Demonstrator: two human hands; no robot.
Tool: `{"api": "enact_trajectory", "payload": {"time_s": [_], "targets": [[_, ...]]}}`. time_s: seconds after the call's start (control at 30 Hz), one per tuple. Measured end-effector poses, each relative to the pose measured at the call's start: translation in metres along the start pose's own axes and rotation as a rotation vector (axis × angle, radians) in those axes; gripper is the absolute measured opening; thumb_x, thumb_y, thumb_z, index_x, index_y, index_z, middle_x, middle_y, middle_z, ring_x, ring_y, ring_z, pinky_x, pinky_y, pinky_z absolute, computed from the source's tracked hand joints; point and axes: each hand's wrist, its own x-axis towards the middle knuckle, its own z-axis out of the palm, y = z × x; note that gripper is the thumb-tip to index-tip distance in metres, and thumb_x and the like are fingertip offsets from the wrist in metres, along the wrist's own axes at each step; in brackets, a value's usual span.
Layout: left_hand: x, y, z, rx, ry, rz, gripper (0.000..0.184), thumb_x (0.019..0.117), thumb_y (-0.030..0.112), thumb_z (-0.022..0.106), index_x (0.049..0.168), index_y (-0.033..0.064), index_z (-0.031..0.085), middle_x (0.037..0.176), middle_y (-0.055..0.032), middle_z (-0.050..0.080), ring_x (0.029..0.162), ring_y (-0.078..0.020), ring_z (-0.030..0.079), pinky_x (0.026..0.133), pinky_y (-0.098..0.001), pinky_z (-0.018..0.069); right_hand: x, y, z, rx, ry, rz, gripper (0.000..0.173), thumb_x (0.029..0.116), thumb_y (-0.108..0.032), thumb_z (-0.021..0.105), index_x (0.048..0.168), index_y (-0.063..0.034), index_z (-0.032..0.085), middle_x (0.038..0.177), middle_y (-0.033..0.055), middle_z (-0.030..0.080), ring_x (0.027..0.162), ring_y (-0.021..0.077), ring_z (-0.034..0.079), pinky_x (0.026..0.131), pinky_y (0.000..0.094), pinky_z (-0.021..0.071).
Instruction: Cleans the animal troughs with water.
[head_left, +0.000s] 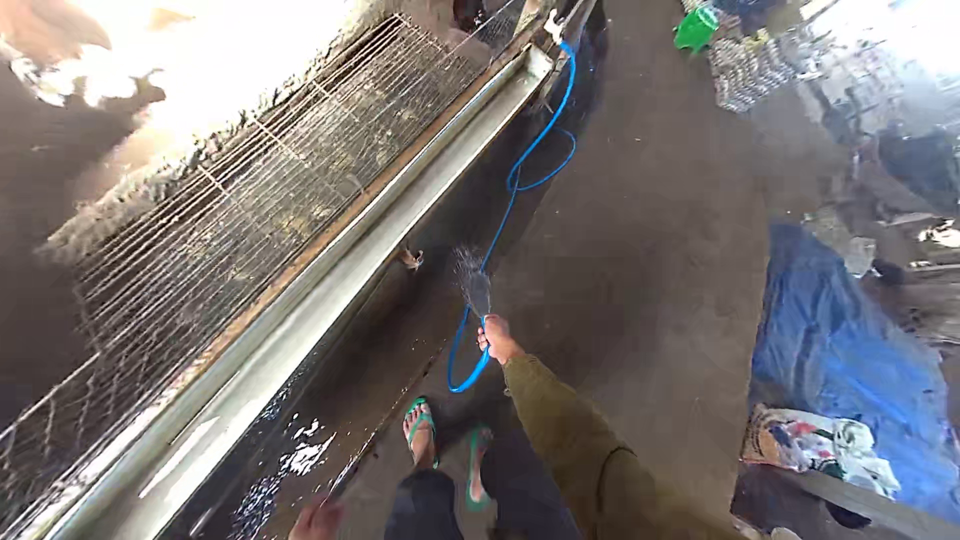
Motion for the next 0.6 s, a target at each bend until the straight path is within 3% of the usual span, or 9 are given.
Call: {"api": "enact_trajectory", "payload": {"time_s": [0.07, 0.2, 0.37, 0.43, 0.53, 0.6], "targets": [[0.011, 0.097, 0.050, -0.001, -0.029, 0.211, 0.040, 0.1100, 0.019, 0.041, 0.140, -0.0040, 0.053, 0.121, -0.0256, 0.067, 0.106, -0.0326, 0.068, 0.097, -0.0503, 0.0533, 0.001, -0.042, -0.016, 0.058, 0.009, -0.002, 0.022, 0.1140, -0.025, 0.036, 0.119, -0.0080, 0.048, 0.072, 0.0018, 0.044, 0.044, 0.0079, 0.038, 0.039, 0.0209, 0.0339], [-0.008, 0.270, 0.164, 0.105, -0.147, 0.466, 0.041, 0.1101, 0.022, 0.041, 0.142, -0.0013, 0.053, 0.124, -0.0230, 0.068, 0.113, -0.0342, 0.067, 0.102, -0.0523, 0.0515, 0.011, -0.125, -0.054, 0.154, -0.007, 0.011, 0.022, 0.1143, -0.026, 0.034, 0.112, -0.0085, 0.047, 0.071, 0.0013, 0.043, 0.044, 0.0073, 0.037, 0.038, 0.0202, 0.0338], [-0.012, 0.422, 0.328, 0.191, -0.214, 0.587, 0.050, 0.1124, 0.034, 0.033, 0.146, 0.0023, 0.053, 0.137, -0.0227, 0.062, 0.129, -0.0356, 0.059, 0.112, -0.0539, 0.0426, 0.053, -0.229, -0.109, 0.215, -0.078, 0.041, 0.024, 0.1130, -0.024, 0.034, 0.100, -0.0081, 0.046, 0.066, 0.0005, 0.042, 0.041, 0.0060, 0.036, 0.036, 0.0191, 0.0334], [-0.014, 0.457, 0.389, 0.159, -0.264, 0.560, 0.054, 0.1129, 0.037, 0.028, 0.148, 0.0013, 0.050, 0.139, -0.0241, 0.060, 0.131, -0.0361, 0.057, 0.112, -0.0539, 0.0418, 0.060, -0.261, -0.138, 0.209, -0.090, 0.054, 0.024, 0.1127, -0.023, 0.035, 0.098, -0.0074, 0.047, 0.065, 0.0005, 0.042, 0.042, 0.0058, 0.037, 0.036, 0.0187, 0.0339], [-0.026, 0.515, 0.463, 0.056, -0.332, 0.568, 0.053, 0.1129, 0.037, 0.027, 0.147, 0.0026, 0.049, 0.134, -0.0208, 0.063, 0.117, -0.0290, 0.065, 0.101, -0.0486, 0.0519, 0.070, -0.317, -0.174, 0.132, -0.062, 0.013, 0.023, 0.1119, -0.022, 0.040, 0.102, -0.0045, 0.052, 0.071, 0.0022, 0.047, 0.050, 0.0080, 0.044, 0.044, 0.0215, 0.0404], [-0.038, 0.552, 0.497, -0.017, -0.344, 0.567, 0.049, 0.1128, 0.036, 0.030, 0.147, 0.0051, 0.048, 0.123, -0.0175, 0.066, 0.089, -0.0232, 0.070, 0.077, -0.0432, 0.0593, 0.077, -0.351, -0.192, 0.058, -0.028, -0.024, 0.025, 0.1111, -0.020, 0.043, 0.106, -0.0010, 0.057, 0.079, 0.0061, 0.052, 0.062, 0.0134, 0.050, 0.057, 0.0288, 0.0464]]}}
